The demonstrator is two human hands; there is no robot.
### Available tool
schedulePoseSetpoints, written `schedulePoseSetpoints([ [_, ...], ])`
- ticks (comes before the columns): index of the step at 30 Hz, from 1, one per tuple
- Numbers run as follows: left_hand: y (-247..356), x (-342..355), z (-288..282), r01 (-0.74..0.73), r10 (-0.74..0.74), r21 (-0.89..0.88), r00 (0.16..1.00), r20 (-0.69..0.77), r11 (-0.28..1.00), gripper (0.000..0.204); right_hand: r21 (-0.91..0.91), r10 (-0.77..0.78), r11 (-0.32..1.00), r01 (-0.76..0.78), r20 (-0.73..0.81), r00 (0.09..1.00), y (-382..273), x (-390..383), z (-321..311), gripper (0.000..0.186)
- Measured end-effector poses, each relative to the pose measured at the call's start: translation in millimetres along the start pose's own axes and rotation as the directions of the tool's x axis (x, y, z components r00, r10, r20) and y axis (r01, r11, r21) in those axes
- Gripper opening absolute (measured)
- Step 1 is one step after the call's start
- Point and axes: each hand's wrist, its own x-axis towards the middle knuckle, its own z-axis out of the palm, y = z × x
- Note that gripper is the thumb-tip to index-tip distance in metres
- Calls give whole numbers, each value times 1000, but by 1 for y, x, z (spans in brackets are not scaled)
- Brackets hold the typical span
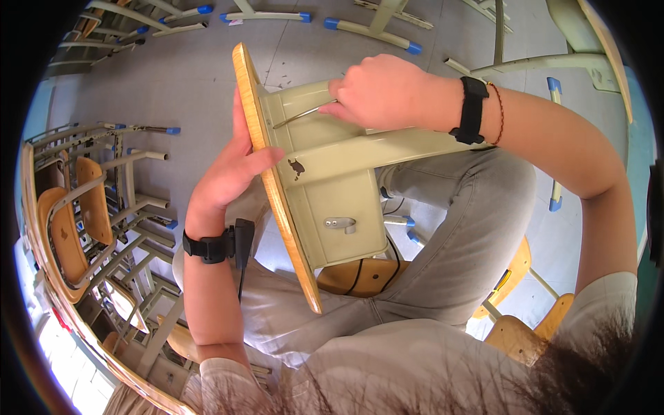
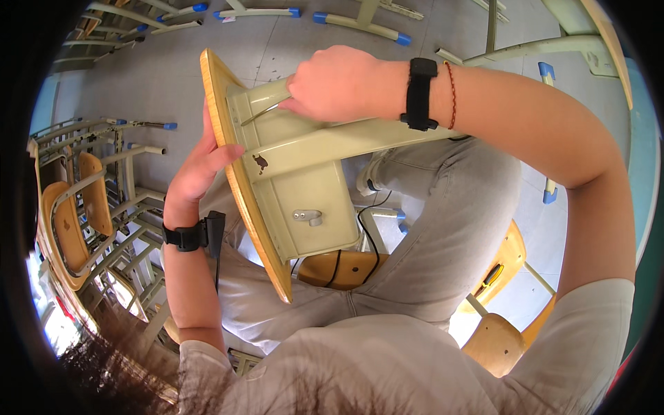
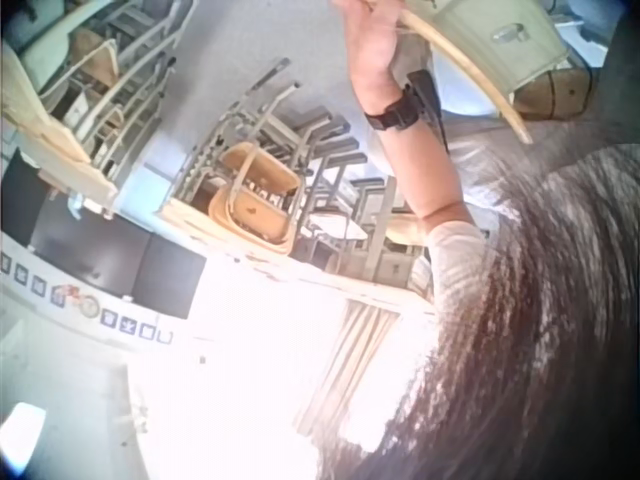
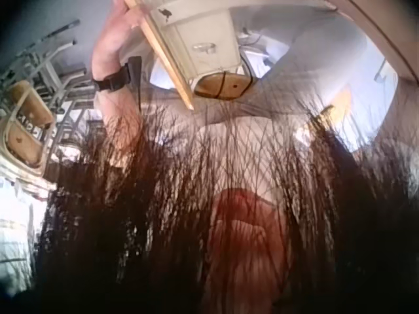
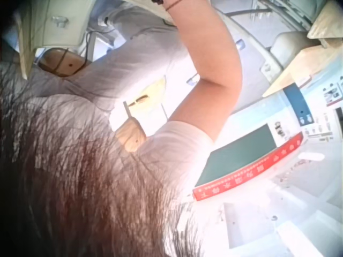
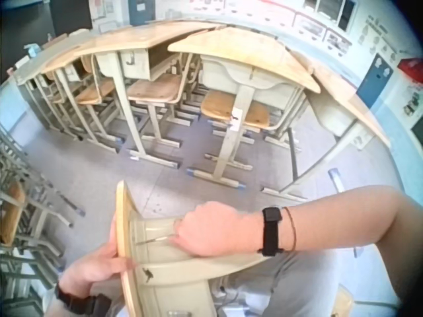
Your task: Using a screwdriver to detach the wooden top from a school desk frame.
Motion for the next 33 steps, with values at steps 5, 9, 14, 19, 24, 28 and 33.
schedulePoseSetpoints([
  [5, 2, 2, 5, 12, -12, -25, 1000, -6, 1000, 110, 202, 158, 961, -189, 160, 974, 10, 4, 2, 60],
  [9, 0, 3, 4, 26, -27, -3, 999, -18, 1000, 110, 445, 113, 867, -227, 268, 957, 6, 6, -1, 64],
  [14, 2, 0, 4, 47, -47, -16, 998, -33, 999, 110, 515, 59, 837, -185, 251, 966, 10, 7, 8, 65],
  [19, 1, 3, 4, 67, -67, -12, 998, -16, 998, 110, 546, 21, 822, -162, 255, 967, 15, 8, 12, 68],
  [24, 2, 2, 5, 73, -73, -27, 997, -8, 997, 112, 613, 16, 747, -255, 368, 930, 21, 14, 19, 71],
  [28, 1, 1, 4, 83, -84, -38, 996, -8, 996, 113, 587, 20, 766, -262, 386, 922, 22, 16, 20, 71],
  [33, 0, 1, 4, 78, -79, -39, 997, -14, 996, 113, 592, 13, 781, -200, 305, 952, 17, 10, 13, 70],
])
